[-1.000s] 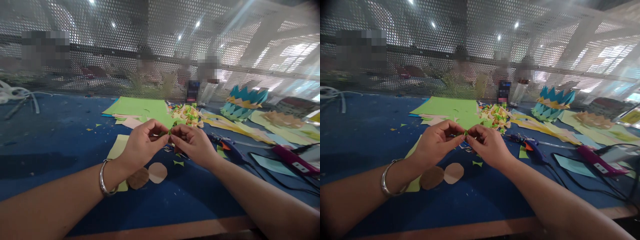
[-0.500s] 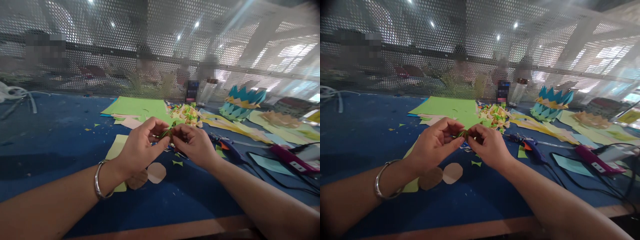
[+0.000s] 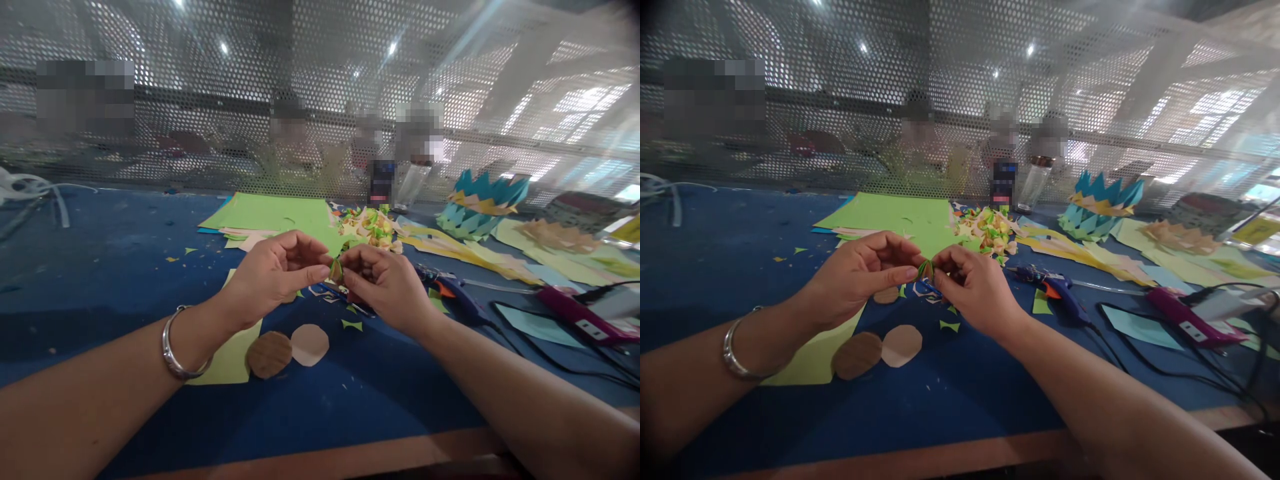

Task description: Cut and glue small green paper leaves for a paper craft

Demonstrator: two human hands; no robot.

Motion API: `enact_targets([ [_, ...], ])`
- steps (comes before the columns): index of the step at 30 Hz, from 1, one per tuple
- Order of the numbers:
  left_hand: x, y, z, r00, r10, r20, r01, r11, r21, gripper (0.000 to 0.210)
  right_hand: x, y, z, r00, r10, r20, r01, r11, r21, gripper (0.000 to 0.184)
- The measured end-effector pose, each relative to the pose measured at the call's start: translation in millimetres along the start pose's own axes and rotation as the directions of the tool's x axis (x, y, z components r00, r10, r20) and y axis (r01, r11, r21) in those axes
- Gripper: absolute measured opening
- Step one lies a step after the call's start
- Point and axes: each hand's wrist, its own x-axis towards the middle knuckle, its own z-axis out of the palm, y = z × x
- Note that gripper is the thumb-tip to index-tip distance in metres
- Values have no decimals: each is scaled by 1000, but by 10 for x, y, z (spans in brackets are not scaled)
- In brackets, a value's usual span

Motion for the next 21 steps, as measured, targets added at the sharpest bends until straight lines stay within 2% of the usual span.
enact_targets([
  [6, -20, 19, 24, 1000, 16, 1, -16, 998, 66, 25, 2, 3, 10, 1000, -8, 21, 9, 999, -48, 5],
  [13, -74, 29, 78, 996, 84, -37, -77, 983, 169, 37, -5, -35, -5, 999, -34, 26, 36, 993, -108, 7],
  [21, -78, 18, 86, 991, 130, -23, -122, 968, 220, 32, -2, -30, 1, 999, -27, 46, 31, 995, -96, 7],
])
